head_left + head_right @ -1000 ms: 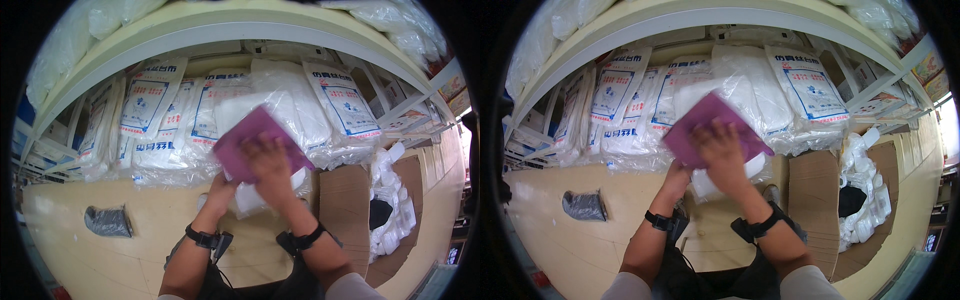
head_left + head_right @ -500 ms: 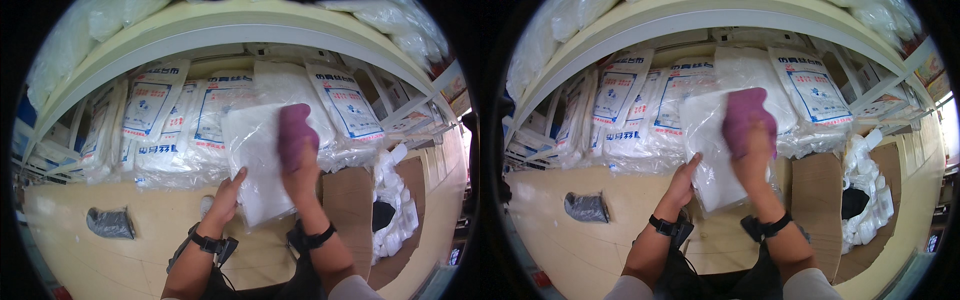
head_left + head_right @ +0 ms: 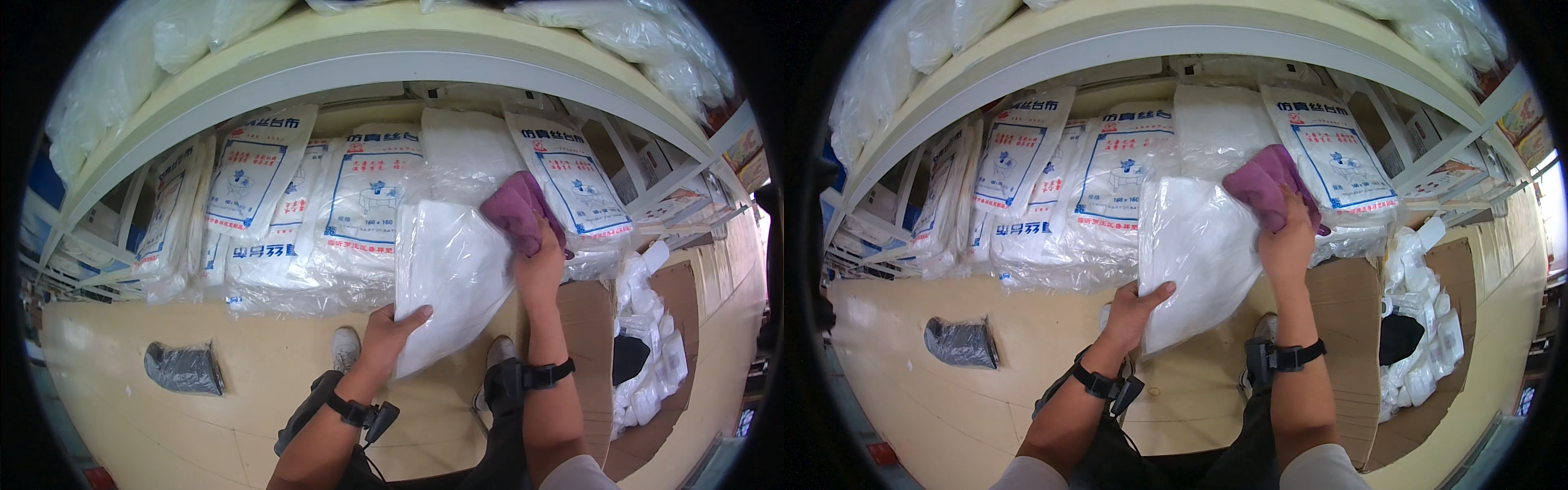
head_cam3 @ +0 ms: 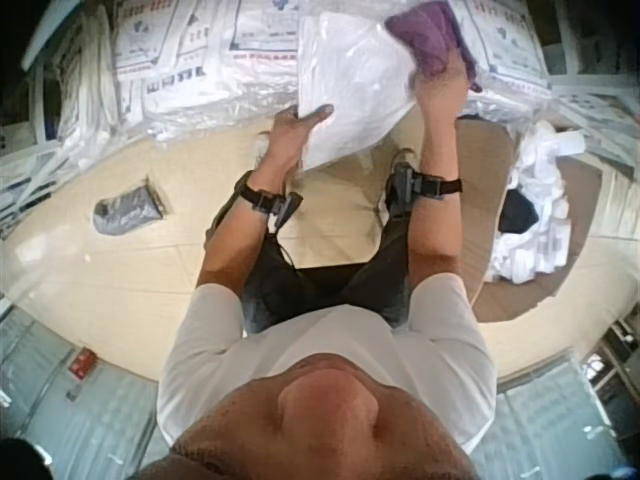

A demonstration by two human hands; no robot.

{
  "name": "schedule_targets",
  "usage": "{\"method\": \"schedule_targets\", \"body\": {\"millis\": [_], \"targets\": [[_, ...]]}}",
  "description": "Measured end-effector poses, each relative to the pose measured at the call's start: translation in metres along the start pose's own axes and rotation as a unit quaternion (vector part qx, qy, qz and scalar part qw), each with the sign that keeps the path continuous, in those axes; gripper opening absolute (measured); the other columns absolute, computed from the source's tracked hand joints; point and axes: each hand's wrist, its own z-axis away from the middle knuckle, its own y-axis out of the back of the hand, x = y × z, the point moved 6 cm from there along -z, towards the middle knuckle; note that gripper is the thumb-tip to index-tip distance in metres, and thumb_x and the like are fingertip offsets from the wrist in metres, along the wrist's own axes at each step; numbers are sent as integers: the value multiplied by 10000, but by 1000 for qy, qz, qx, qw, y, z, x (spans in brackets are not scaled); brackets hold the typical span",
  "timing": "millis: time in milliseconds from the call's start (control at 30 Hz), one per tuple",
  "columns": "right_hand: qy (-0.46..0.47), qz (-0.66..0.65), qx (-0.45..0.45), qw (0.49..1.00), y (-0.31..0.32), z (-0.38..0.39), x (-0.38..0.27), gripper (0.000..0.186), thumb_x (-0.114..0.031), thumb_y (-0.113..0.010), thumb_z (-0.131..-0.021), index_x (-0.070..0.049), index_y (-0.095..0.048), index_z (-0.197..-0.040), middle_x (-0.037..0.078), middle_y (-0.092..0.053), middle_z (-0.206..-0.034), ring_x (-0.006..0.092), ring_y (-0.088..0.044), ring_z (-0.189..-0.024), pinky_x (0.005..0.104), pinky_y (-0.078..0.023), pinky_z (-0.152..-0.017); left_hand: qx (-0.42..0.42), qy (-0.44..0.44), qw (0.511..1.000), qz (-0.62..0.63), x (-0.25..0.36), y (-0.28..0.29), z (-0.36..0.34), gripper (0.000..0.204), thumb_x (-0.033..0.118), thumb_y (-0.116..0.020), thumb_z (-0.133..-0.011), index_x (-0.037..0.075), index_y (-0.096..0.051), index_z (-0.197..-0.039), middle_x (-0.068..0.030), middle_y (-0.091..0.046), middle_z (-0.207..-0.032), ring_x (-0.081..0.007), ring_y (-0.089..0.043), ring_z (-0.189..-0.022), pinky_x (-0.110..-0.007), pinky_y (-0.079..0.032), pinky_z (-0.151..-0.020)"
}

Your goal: The person wipes the plastic-wrapped surfaces of stacked white packages on a shelf using a purple cloth. They repeatedly pick up each package, wipe its top and sides, and place it back in the same position.

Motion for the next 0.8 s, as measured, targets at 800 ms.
{"method": "schedule_targets", "body": {"millis": [800], "targets": [[267, 81, -132, 951, -79, 59, -92, 490, 18, -631, -755, -113, -730, -1216, 68, -684, -1355, 337, -563, -1375, 551, -288, -1235, -11, -195, 915, -352, -4, 1, -4, 444, 412, -615, -1056, -27, -678, -1037, -196, -680, -769, -297, -650, -681, -400, -516, -683]]}}
